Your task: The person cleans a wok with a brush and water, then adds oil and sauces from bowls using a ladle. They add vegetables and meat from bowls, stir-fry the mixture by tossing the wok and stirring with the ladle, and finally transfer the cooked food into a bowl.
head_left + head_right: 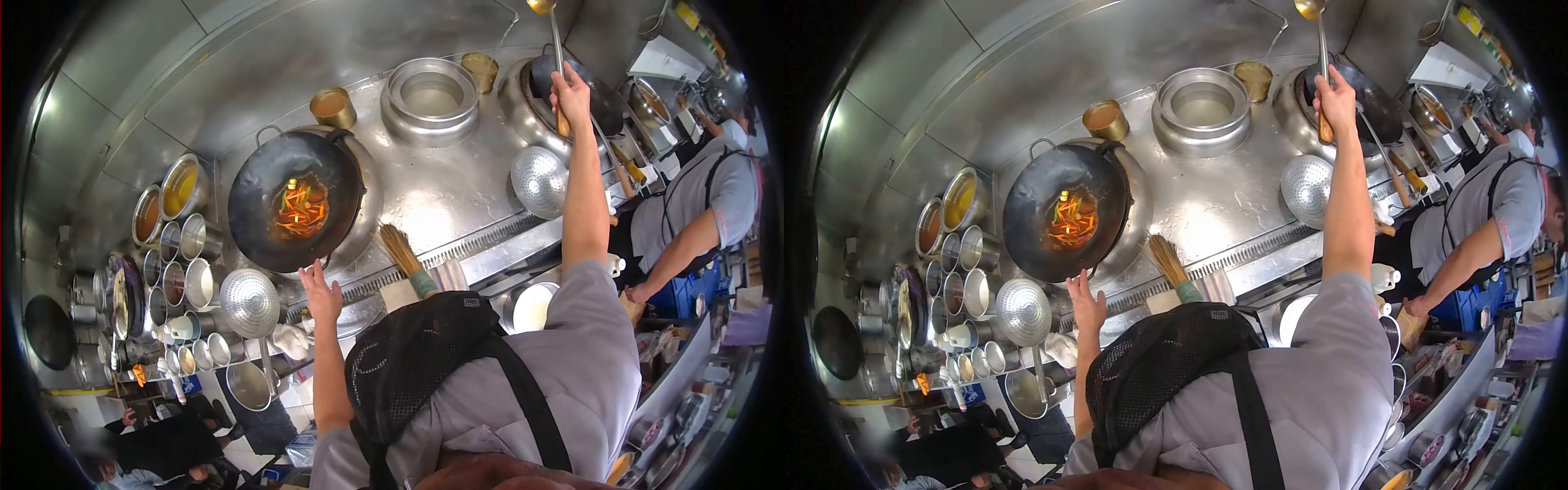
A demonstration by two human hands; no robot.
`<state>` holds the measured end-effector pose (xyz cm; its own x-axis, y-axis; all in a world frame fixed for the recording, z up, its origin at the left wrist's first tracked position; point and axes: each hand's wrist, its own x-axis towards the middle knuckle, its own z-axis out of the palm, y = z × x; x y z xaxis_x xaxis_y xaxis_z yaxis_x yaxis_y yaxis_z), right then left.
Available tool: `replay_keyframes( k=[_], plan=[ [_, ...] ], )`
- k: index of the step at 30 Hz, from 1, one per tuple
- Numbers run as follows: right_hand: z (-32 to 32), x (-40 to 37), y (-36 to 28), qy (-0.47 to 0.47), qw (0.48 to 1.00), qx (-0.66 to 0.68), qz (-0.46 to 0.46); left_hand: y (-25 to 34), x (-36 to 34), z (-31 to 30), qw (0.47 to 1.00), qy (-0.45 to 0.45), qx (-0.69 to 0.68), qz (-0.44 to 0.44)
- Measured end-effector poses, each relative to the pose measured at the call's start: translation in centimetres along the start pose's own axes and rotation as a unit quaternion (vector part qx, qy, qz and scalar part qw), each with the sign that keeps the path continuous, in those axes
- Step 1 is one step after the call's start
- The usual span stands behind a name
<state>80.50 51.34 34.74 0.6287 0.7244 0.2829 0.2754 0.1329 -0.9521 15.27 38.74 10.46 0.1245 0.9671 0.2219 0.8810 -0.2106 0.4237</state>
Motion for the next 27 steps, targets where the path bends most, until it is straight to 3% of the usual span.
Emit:
replay_keyframes(
  k=[13,18,27],
  plan=[
    [-1.9,-3.5,2.1,-0.015,0.999,-0.042,0.019,-0.1,0.0,-0.2,1.0,0.003,0.005,0.008],
    [-1.4,-4.4,1.6,-0.026,0.987,-0.159,0.001,0.0,0.0,-0.3,1.0,-0.002,0.005,0.0],
    [-1.8,-5.5,1.5,-0.038,0.991,-0.131,0.002,0.0,-0.1,-0.2,1.0,0.001,0.008,0.004]
  ],
)
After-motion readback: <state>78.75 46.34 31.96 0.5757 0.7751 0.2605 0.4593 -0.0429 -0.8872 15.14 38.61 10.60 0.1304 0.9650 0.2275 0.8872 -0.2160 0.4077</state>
